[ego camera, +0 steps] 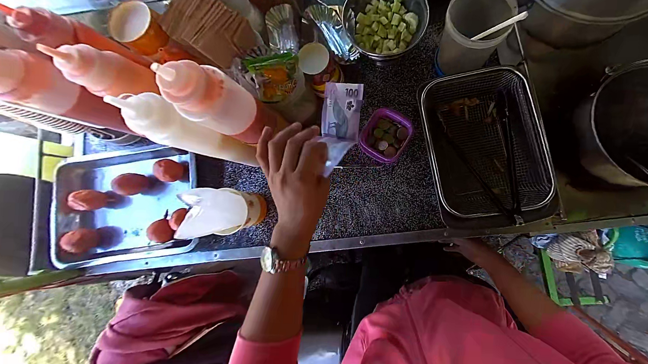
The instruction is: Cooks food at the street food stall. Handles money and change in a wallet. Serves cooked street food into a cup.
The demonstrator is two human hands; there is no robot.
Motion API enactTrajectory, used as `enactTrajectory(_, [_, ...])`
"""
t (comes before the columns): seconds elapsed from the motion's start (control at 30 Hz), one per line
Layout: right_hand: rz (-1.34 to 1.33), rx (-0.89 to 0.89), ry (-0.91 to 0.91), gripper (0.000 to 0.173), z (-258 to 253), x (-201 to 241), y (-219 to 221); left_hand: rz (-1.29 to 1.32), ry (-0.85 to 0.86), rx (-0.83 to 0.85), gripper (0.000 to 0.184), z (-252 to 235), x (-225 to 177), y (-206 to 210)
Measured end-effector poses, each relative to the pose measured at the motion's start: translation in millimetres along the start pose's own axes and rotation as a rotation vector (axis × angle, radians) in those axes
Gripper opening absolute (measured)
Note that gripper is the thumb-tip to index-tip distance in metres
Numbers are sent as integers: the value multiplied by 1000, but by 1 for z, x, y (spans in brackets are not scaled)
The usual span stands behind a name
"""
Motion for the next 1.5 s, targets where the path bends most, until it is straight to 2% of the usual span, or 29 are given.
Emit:
enactTrajectory(0.17, [-58, -66, -63, 30, -15, -3, 24, 83, 56, -97, 10, 90, -1, -1])
enactTrajectory(0.33, [-67, -99, -173, 29, -12, -22, 25, 251, 10, -95, 19, 186, -4, 6])
enactTrajectory(0.4, [-90, -77, -196, 33, 1, -38, 25, 287, -17, -142, 24, 224, -11, 8])
enactTrajectory(0.53, [-107, -63, -209, 28, 42, -86, 26, 328, -5, -185, 26, 293, -28, 19])
enactTrajectory(0.73, [-71, -41, -187, 27, 87, -139, 28, 383, 50, -196, 22, 361, -69, 35])
enactTrajectory(0.8, [42, 17, -188, 37, 92, -142, 24, 397, 96, -178, 21, 374, -86, 43])
enactTrajectory(0.93, [372, 290, -250, 56, 133, -112, 18, 431, 213, -108, 14, 389, -123, 63])
enactTrajectory(1.03, [168, 388, -503, 71, 166, -83, 15, 451, 330, -7, 10, 397, -154, 83])
enactTrajectory(1.07, [38, 368, -545, 72, 171, -77, 13, 461, 375, 34, 12, 400, -165, 90])
enactTrajectory(1.13, [-178, 294, -539, 46, 173, -72, 9, 462, 467, 117, 15, 405, -184, 108])
enactTrajectory(1.17, [-265, 244, -512, 39, 172, -71, 7, 458, 511, 163, 17, 407, -193, 117])
enactTrajectory(1.27, [-502, 62, -463, 40, 163, -68, -6, 435, 624, 351, 18, 407, -210, 142])
enactTrajectory(1.33, [-593, -59, -531, 38, 154, -62, -26, 486, 648, 463, 26, 403, -212, 152])
enactTrajectory(1.43, [-601, -188, -685, 38, 143, -45, -69, 541, 477, 519, 38, 382, -194, 162])
enactTrajectory(1.5, [-595, -255, -730, 40, 141, -38, -96, 399, 201, 482, 35, 355, -167, 172])
Point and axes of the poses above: each hand's wrist, its own z-axis away from the middle knuckle, its own y-axis out of the palm, x = y × z, the point moved 7 cm from there along -z, towards the middle knuckle, and after that the axes turned 14 degrees about -y, right-handed, at the moved point
